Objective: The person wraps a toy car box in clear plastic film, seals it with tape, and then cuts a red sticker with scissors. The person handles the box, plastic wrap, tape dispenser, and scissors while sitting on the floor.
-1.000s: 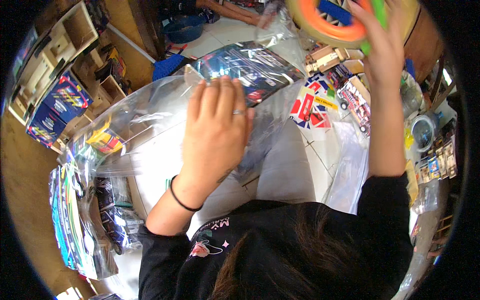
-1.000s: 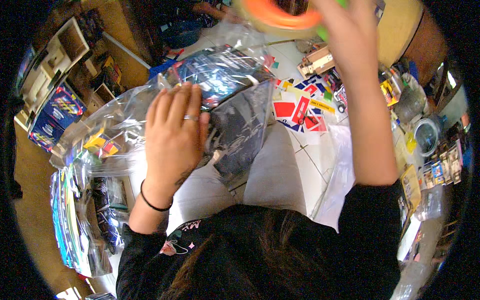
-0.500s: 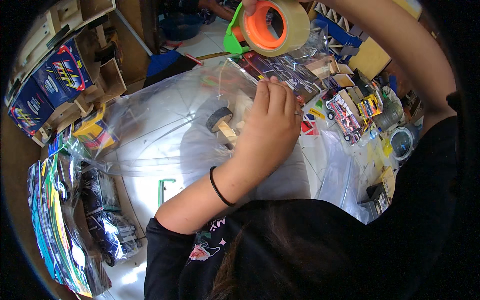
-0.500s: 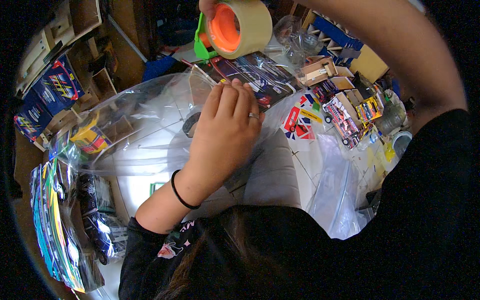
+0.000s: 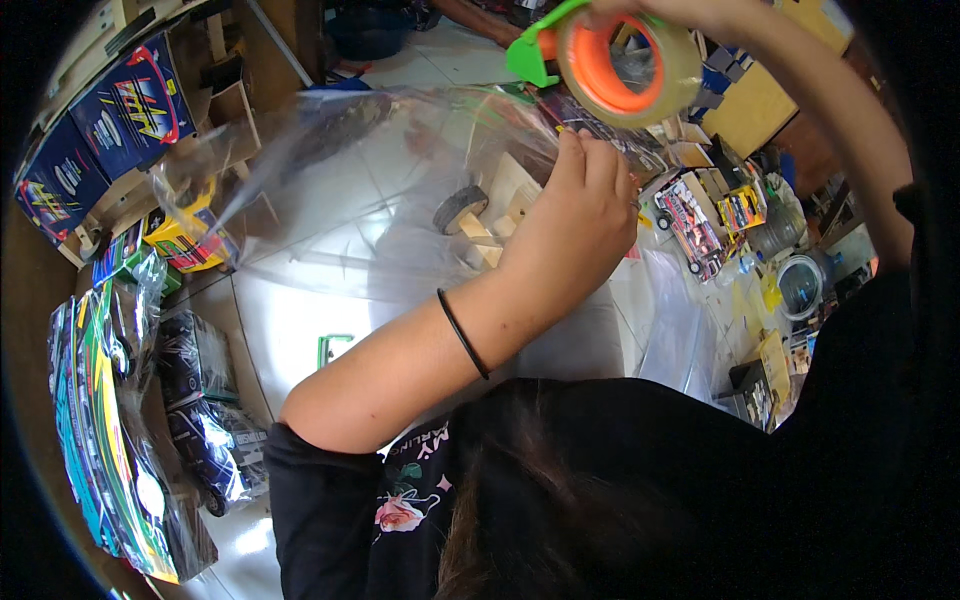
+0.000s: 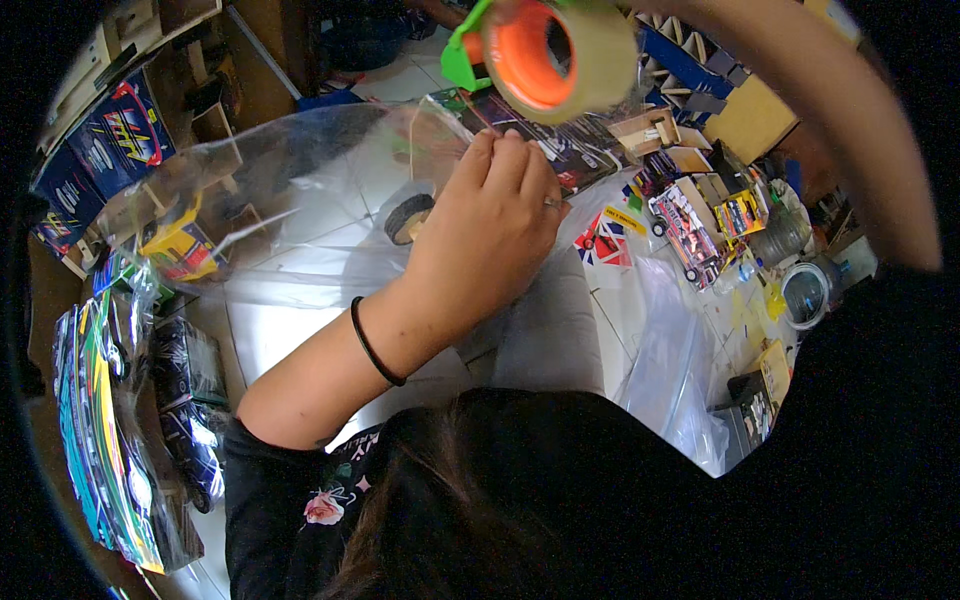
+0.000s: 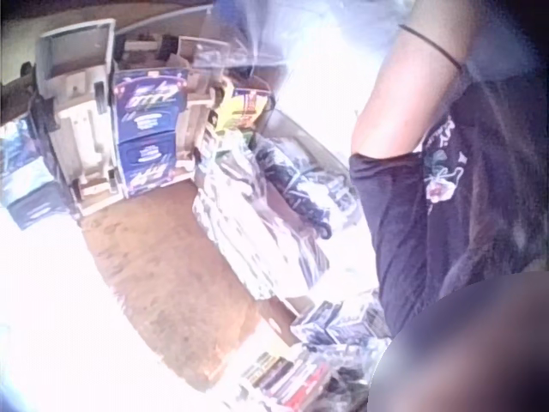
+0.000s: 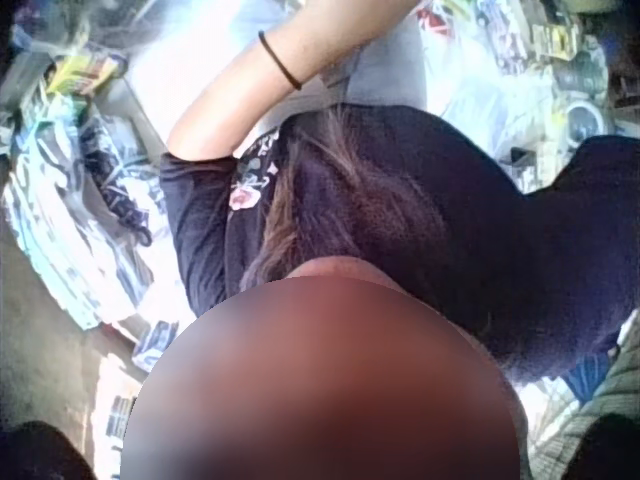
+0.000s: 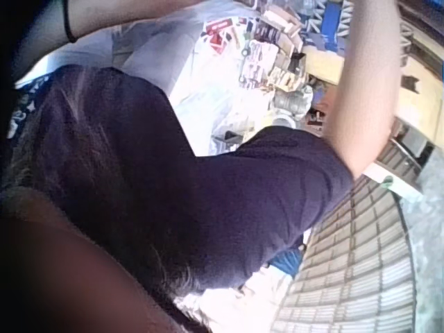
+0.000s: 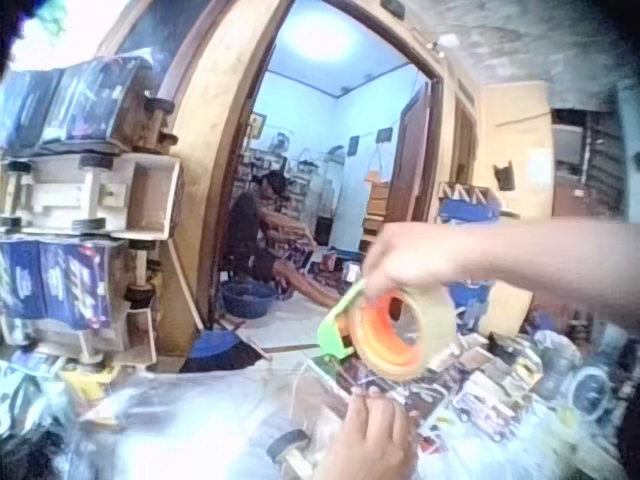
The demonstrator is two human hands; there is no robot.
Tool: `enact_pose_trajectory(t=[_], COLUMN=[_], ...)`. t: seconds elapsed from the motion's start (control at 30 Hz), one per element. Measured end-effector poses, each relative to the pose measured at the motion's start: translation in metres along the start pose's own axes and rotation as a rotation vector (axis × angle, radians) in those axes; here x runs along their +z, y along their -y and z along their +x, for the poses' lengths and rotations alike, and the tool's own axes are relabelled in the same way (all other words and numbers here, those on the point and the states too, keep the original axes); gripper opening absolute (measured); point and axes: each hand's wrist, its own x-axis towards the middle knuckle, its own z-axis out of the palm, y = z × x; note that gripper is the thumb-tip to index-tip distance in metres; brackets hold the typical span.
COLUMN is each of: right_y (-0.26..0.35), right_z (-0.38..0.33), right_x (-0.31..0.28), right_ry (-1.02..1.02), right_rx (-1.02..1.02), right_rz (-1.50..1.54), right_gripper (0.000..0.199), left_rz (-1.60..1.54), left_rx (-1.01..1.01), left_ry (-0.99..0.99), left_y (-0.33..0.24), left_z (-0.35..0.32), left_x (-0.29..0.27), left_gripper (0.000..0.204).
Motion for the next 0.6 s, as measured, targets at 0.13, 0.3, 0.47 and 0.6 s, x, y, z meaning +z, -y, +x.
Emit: enact_pose_trajectory(t=[0.13, 0.3, 0.47, 0.6], right_y=[-0.002, -0.015, 0.002, 0.021], right_z=[-0.072, -0.157, -0.231, -0.242], right_x=[0.021, 0.063, 0.091, 0.119], right_ry=[-0.160, -0.457, -0.427, -0.487], right_rx=[0.079, -0.090, 0.064, 0.029], right_rz=[0.202, 0.227, 0.210, 0.293], right_gripper=[0.032, 0.032, 0.040, 0.040], left_rz=[0.027, -0.026, -0.049, -0.066], left_rx=[-0.003, -0.016, -0.019, -0.005], left_ry=[0.005, 0.012, 0.058, 0.136], left_y=[-0.001, 0.000, 0.002, -0.004], left_z=[-0.001, 0.000, -0.001, 0.002], left_x=[0.002, 0.000, -0.002, -0.013], left_gripper=[0.026, 0.025, 0.030, 0.034])
